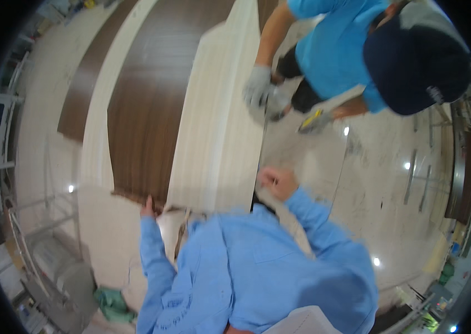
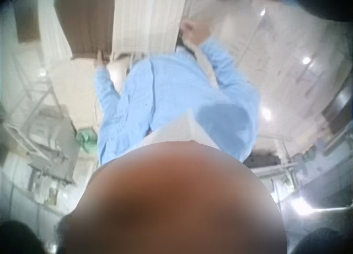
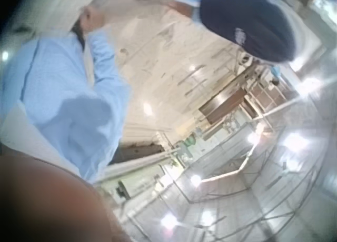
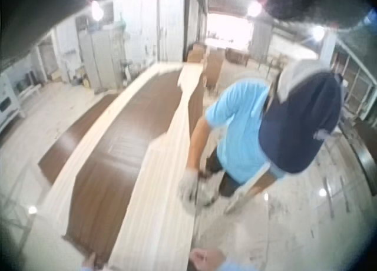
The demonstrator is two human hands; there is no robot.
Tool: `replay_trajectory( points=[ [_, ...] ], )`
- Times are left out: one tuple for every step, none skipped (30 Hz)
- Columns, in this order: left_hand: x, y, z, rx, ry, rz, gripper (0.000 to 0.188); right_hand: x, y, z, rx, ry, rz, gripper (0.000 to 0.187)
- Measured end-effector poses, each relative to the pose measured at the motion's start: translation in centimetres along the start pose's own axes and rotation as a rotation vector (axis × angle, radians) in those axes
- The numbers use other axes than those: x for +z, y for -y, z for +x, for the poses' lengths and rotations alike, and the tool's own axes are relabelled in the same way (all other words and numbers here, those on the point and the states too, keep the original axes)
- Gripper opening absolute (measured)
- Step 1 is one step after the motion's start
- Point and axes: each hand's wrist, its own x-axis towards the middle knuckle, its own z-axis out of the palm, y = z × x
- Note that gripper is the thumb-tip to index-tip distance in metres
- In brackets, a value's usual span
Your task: The person uses a utility knife to cut and peel a brown wood-grain vinyl sheet from a large white board. They work along the edges and across the surface, removing the vinyl in strips and sections while a coworker assists on the opposite side.
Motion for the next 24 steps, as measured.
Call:
replay_trajectory(
  points=[
    [0.5, 0.5, -0.1, 0.095, 0.06, -0.108, 0.075, 0.4, -0.3, 0.2, -0.088, -0.037, -0.064, 0.014],
    [1.1, 0.4, 0.3, 0.051, 0.037, -0.103, 0.078, 0.9, -0.4, 0.3, -0.098, -0.054, -0.091, 0.014],
    [1.6, 0.7, 0.2, 0.12, 0.023, -0.173, 0.078, 1.4, -0.5, 0.5, -0.154, -0.055, -0.099, 0.016],
    [2.0, 0.5, 0.5, 0.092, -0.028, -0.081, 0.074, 1.8, -0.4, 0.6, -0.123, -0.008, -0.053, 0.016],
    [2.3, 0.7, 0.4, 0.062, -0.05, -0.087, 0.066, 2.2, -0.3, 0.7, -0.01, 0.09, 0.034, 0.017],
    [2.5, 0.6, 0.5, 0.036, -0.062, -0.163, 0.059, 2.5, 0.0, 0.8, -0.085, 0.072, -0.015, 0.017],
    [2.6, 0.6, 0.5, 0.083, -0.042, -0.181, 0.059, 2.8, 0.2, 0.9, -0.118, 0.092, -0.047, 0.018],
    [2.6, 0.6, 0.4, 0.096, -0.038, -0.186, 0.059, 3.0, 0.5, 0.9, -0.127, 0.127, -0.059, 0.018],
    [2.6, 0.5, 0.4, 0.048, -0.053, -0.183, 0.058, 3.2, 0.7, 1.0, -0.154, 0.119, -0.073, 0.018],
    [2.5, 0.5, 0.3, 0.07, -0.029, -0.172, 0.058, 3.3, 0.8, 1.1, -0.161, 0.123, -0.074, 0.019],
    [2.4, 0.4, 0.4, 0.073, -0.013, -0.168, 0.059, 3.4, 0.9, 1.2, -0.173, 0.125, -0.063, 0.019],
    [2.3, 0.4, 0.4, 0.043, -0.014, -0.16, 0.059, 3.4, 0.8, 1.2, -0.183, 0.119, -0.076, 0.019],
    [2.2, 0.4, 0.4, -0.009, -0.011, -0.148, 0.06, 3.4, 0.7, 1.3, -0.197, 0.111, -0.076, 0.019],
    [2.2, 0.3, 0.5, 0.013, 0.006, -0.158, 0.063, 3.4, 0.6, 1.3, -0.182, 0.107, -0.075, 0.019],
    [2.1, 0.3, 0.5, 0.066, 0.014, -0.184, 0.064, 3.3, 0.4, 1.3, -0.216, 0.086, -0.101, 0.019],
    [2.2, 0.3, 0.5, 0.075, 0.007, -0.189, 0.066, 3.3, 0.3, 1.2, -0.192, 0.083, -0.121, 0.019],
    [2.1, 0.3, 0.4, 0.053, -0.015, -0.177, 0.068, 3.2, 0.2, 1.0, -0.16, 0.111, -0.134, 0.02],
    [2.1, 0.3, 0.3, 0.061, -0.05, -0.195, 0.068, 3.1, 0.2, 0.9, -0.099, 0.136, -0.14, 0.02],
    [2.0, 0.2, 0.1, 0.047, -0.049, -0.145, 0.066, 3.0, 0.2, 0.7, -0.081, 0.14, -0.112, 0.019],
    [2.0, 0.1, -0.1, 0.042, -0.041, -0.134, 0.066, 3.0, 0.3, 0.5, -0.063, 0.132, -0.06, 0.019],
    [1.9, 0.0, -0.3, 0.051, 0.0, -0.141, 0.065, 3.0, 0.5, 0.4, -0.105, 0.104, -0.088, 0.018],
    [1.9, -0.1, -0.6, 0.032, 0.002, -0.138, 0.064, 3.0, 0.6, 0.3, -0.148, 0.081, -0.091, 0.017],
    [1.8, -0.3, -0.8, 0.019, 0.005, -0.141, 0.063, 3.1, 0.8, 0.2, -0.204, 0.054, -0.09, 0.016],
    [1.7, -0.5, -1.0, 0.02, 0.021, -0.129, 0.062, 3.2, 1.0, 0.1, -0.197, 0.059, -0.101, 0.015]
  ],
)
